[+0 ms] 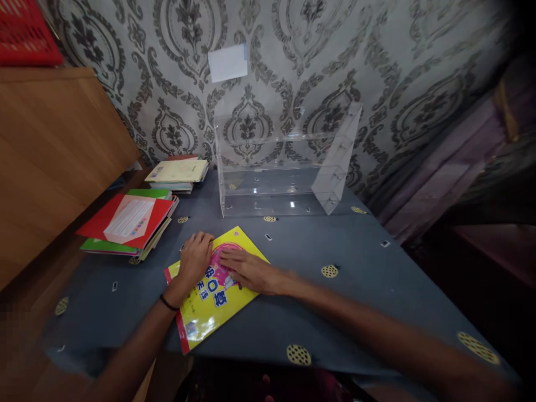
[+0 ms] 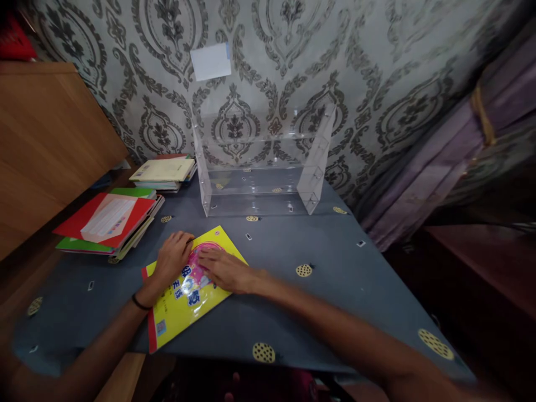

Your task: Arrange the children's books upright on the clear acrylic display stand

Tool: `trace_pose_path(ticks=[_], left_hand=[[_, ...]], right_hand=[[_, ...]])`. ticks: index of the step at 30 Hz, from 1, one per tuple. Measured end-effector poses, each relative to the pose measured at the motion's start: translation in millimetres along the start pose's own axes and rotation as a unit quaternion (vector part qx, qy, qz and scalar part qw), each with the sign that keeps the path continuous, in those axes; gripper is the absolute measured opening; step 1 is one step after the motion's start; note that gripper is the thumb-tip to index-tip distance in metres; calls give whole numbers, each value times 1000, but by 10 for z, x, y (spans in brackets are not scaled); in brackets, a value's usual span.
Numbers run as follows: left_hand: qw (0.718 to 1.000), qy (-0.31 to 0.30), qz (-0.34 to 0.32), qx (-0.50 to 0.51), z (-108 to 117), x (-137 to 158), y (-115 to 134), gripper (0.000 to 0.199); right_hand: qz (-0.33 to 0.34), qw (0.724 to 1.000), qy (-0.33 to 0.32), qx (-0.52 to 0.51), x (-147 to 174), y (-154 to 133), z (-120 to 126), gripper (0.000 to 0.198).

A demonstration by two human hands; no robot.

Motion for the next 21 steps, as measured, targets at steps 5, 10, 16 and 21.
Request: trace_pose_path(ticks=[5,10,16,21], left_hand=[[1000,-4,-6,19,-56,-27,-30,22],[999,-10,-3,37,-58,-40,-40,23],[999,-23,9,26,-42,-48,-32,21],[999,-39,9,-11,-42,-43,0,23]], right_hand=[[-29,997,6,70,-215,369,-70,47],[-95,988,57,105,-287,577,27,49],[-105,985,72,117,-240,616,4,53],[-109,987,47,106,64,553,22,55]])
Point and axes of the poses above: each hand's wrist, its own x-axis away from the middle knuckle, its own z-axis out of the back of the hand, y = z × x, the point moved 5 cm from there along -x, towards the middle knuckle
